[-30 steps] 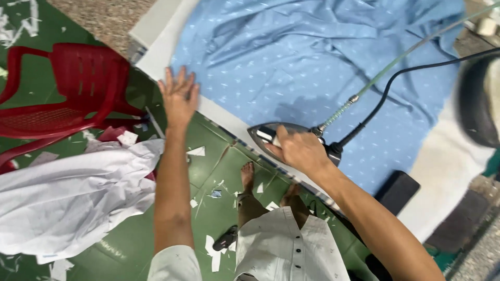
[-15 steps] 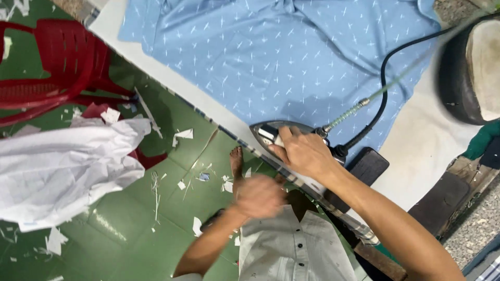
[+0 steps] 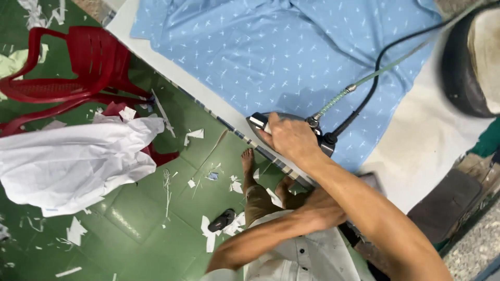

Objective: Ironing a blue patterned shirt using a steam iron and a pressing block on a padded workstation.

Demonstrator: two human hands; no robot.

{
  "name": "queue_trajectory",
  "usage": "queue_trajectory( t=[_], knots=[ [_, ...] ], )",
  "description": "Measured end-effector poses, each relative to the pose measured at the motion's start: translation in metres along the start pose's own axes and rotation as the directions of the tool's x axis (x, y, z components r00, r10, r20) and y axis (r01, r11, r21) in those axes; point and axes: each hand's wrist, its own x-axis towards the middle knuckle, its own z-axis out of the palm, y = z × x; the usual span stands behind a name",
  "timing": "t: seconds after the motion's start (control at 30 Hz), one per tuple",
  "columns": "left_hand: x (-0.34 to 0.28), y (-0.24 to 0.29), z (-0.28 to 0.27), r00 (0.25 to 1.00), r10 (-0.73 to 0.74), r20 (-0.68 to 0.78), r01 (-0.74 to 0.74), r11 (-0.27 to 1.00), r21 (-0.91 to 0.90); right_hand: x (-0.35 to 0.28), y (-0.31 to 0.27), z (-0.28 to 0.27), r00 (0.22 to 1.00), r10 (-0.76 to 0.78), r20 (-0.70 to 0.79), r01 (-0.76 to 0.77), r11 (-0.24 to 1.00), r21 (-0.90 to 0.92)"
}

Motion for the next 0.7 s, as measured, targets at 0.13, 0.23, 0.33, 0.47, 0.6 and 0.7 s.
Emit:
queue_trajectory(
  t=[0.13,0.23,0.33,0.47,0.6,0.7],
  knots=[
    [-0.098,-0.027,-0.105,0.944,-0.192,0.269,0.223,0.971,-0.090,0.000,0.004,0.013,0.995,-0.068,-0.076,0.062,0.995,-0.072],
    [-0.188,-0.130,-0.159,0.881,-0.435,0.186,0.461,0.698,-0.547,-0.001,0.003,0.006,0.999,-0.035,0.033,0.033,0.999,0.043],
    [-0.274,-0.250,-0.169,0.271,-0.962,-0.011,0.472,0.143,-0.870,-0.014,0.009,0.021,0.991,-0.026,-0.133,0.033,0.998,0.052],
    [-0.126,-0.204,-0.251,0.882,-0.404,-0.243,0.327,0.895,-0.303,-0.058,0.007,0.002,0.963,0.069,-0.261,-0.038,0.992,0.119],
    [-0.015,-0.171,-0.258,0.975,0.219,0.030,-0.198,0.801,0.565,-0.102,0.016,0.024,0.935,0.325,-0.140,-0.301,0.939,0.168],
    [0.024,-0.173,-0.221,0.909,0.252,0.332,-0.410,0.682,0.605,-0.142,0.030,0.015,0.836,0.548,-0.035,-0.521,0.811,0.266]
  ],
)
